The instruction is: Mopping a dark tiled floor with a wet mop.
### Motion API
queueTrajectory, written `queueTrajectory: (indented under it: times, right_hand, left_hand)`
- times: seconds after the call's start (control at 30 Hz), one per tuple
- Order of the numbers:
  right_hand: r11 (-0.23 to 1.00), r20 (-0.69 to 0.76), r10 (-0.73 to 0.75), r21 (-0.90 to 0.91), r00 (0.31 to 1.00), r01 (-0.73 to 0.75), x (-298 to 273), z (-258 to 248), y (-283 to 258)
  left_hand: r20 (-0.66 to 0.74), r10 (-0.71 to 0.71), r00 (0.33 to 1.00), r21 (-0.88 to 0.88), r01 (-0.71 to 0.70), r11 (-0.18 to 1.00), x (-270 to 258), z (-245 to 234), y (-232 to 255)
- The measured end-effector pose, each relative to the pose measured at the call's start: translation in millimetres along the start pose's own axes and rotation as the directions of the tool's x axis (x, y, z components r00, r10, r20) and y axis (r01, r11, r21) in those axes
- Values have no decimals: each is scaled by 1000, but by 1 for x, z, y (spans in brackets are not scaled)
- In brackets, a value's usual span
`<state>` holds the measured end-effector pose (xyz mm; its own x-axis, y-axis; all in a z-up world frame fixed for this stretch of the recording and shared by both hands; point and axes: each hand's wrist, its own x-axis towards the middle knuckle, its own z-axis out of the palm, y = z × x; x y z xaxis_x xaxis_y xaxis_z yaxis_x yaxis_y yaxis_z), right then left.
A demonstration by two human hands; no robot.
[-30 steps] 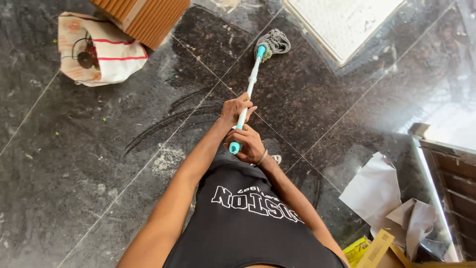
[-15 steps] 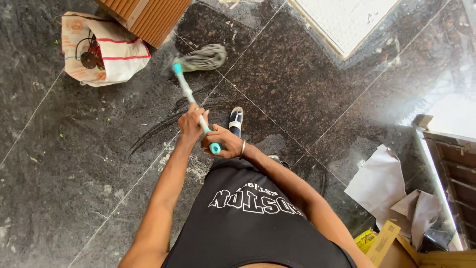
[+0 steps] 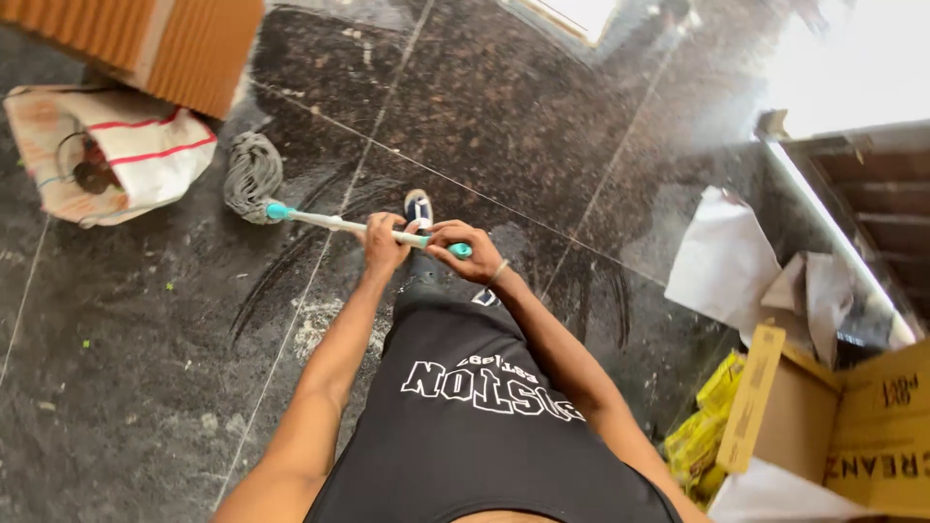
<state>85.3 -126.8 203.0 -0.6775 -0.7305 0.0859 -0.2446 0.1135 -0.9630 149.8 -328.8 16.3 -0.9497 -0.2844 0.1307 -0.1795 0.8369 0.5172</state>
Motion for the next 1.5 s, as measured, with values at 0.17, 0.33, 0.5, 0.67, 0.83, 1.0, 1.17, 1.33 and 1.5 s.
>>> queueTrajectory:
  times: [0.17, 0.33, 0.5, 0.67, 0.83, 1.0, 1.17, 1.33, 1.5]
  right_hand:
    - [922, -499, 386, 181, 776, -343, -154, -37, -32]
    - [885, -793, 417, 243, 444, -397, -329, -18, -96]
    - [834, -974, 215, 146, 71, -532, -443, 27, -165]
    - [840, -989, 45, 114, -142, -531, -487, 72, -196]
    - [906, -987, -58, 10, -149, -423, -493, 117, -186]
    - [945, -997, -55, -36, -49, -324, -435, 131, -187]
    - [952, -971, -137, -184, 195, -246, -343, 145, -177]
    - [991, -940, -42, -82, 339, -105, -249, 171, -156]
    - [980, -736, 137, 2, 663, -201, -158, 178, -135]
  left_hand:
    - [190, 219, 957, -447, -114, 887, -35, 30, 133]
    - [464, 584, 665, -518, -331, 789, -124, 65, 254]
    - [556, 814, 169, -788, -204, 581, -261, 105, 335]
    - [525, 833, -175, -851, -128, 509, -345, 96, 382]
    - [526, 790, -317, -851, -209, 482, -366, 89, 362]
    - [515, 805, -294, -837, -376, 398, -344, 94, 323]
    - [619, 784, -56, -709, -469, 526, -240, 69, 259]
    - [645, 755, 117, -634, -468, 615, -173, 23, 127]
    - [644, 623, 443, -503, -369, 782, -140, -15, -19]
